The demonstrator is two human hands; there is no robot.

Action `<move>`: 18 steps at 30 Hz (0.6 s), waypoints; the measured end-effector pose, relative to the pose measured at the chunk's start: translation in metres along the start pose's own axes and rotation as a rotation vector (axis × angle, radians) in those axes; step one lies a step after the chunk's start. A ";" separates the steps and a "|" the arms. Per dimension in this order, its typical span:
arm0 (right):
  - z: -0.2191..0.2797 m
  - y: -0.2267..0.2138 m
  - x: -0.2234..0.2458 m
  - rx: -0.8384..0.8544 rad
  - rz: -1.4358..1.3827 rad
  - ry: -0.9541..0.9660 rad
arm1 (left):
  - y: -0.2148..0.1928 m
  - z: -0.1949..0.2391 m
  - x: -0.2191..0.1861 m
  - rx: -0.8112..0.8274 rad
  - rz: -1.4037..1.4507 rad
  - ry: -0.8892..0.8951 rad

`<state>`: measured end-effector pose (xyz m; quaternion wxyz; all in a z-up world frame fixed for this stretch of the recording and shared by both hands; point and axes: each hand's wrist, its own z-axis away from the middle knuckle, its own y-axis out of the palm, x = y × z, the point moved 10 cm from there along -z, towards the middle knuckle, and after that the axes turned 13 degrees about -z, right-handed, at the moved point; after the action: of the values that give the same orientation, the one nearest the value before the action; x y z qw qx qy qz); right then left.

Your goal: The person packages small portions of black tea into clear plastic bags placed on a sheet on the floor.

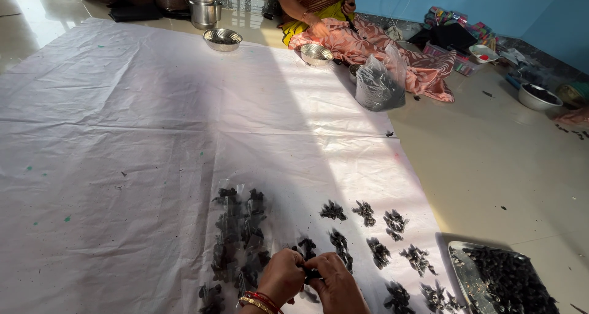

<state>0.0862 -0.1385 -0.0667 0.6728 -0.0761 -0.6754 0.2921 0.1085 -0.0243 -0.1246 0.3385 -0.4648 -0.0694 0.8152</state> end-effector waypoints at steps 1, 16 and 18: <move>-0.001 0.000 -0.005 -0.001 0.001 -0.001 | 0.000 -0.001 0.001 -0.001 0.000 0.001; -0.008 0.008 -0.017 0.048 0.420 -0.098 | -0.002 0.008 -0.009 0.010 -0.078 0.043; -0.007 0.010 -0.005 0.006 0.603 -0.182 | -0.010 0.012 -0.009 -0.017 -0.053 0.024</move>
<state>0.0908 -0.1312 -0.0765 0.4930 -0.2443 -0.6790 0.4861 0.1067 -0.0196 -0.1071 0.3568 -0.4756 -0.0846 0.7996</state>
